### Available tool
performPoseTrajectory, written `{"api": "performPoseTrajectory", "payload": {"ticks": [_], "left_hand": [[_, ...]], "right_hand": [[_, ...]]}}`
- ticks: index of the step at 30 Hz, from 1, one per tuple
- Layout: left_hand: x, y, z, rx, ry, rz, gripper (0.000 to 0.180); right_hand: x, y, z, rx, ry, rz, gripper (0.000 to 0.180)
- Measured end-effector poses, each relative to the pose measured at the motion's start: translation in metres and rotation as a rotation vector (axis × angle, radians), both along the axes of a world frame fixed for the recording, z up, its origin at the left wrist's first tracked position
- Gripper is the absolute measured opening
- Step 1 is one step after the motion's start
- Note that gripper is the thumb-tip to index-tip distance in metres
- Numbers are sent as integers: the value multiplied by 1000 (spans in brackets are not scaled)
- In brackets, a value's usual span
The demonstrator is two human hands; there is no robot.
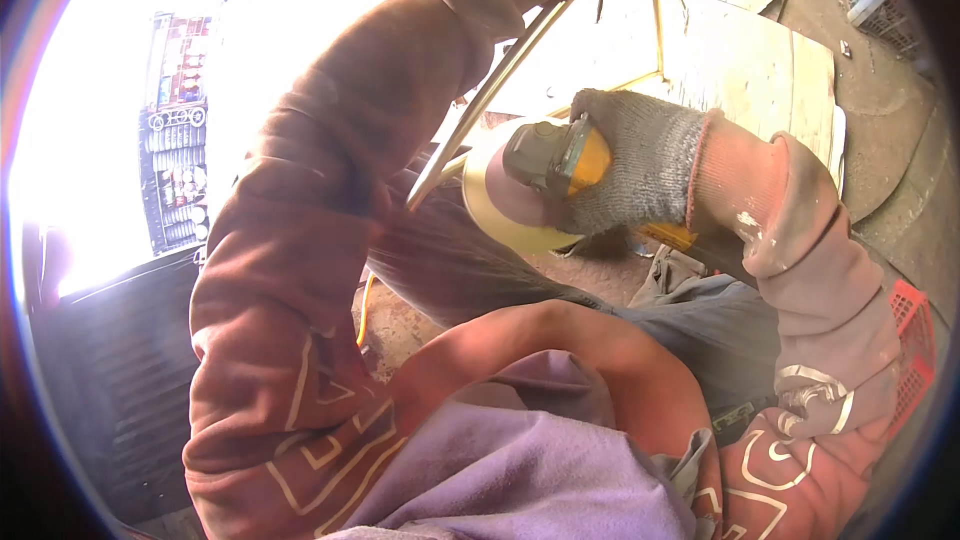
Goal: The person is using a handheld power grinder to smooth the surfaces and joints of a metal chair frame. They hold the metal frame by hand, rotating it on a piece of cardboard on the floor while applying the grinding disc to various sections.
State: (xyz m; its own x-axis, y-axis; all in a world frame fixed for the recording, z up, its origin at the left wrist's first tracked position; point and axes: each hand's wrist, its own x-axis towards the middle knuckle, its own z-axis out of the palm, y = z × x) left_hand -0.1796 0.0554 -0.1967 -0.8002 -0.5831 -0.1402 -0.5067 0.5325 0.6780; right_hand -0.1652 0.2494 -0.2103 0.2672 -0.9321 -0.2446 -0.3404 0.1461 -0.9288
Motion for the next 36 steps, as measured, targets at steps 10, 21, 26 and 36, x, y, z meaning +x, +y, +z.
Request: {"api": "performPoseTrajectory", "payload": {"ticks": [10, 21, 26, 36], "left_hand": [[-3, 12, 4, -24, 10, -68, 48], [6, 15, 13, -13, 24, -106, 44], [2, 18, 9, 15, 7, -98, 43], [11, 20, 3, 15, 42, -120, 45]], "right_hand": [[12, -11, -22, -58, -134, -15, 55], [8, -19, -11, 2, -76, 64, 64], [6, -24, -28, -9, 5, 99, 59], [-3, -28, -39, 241, -49, 69, 58]]}}
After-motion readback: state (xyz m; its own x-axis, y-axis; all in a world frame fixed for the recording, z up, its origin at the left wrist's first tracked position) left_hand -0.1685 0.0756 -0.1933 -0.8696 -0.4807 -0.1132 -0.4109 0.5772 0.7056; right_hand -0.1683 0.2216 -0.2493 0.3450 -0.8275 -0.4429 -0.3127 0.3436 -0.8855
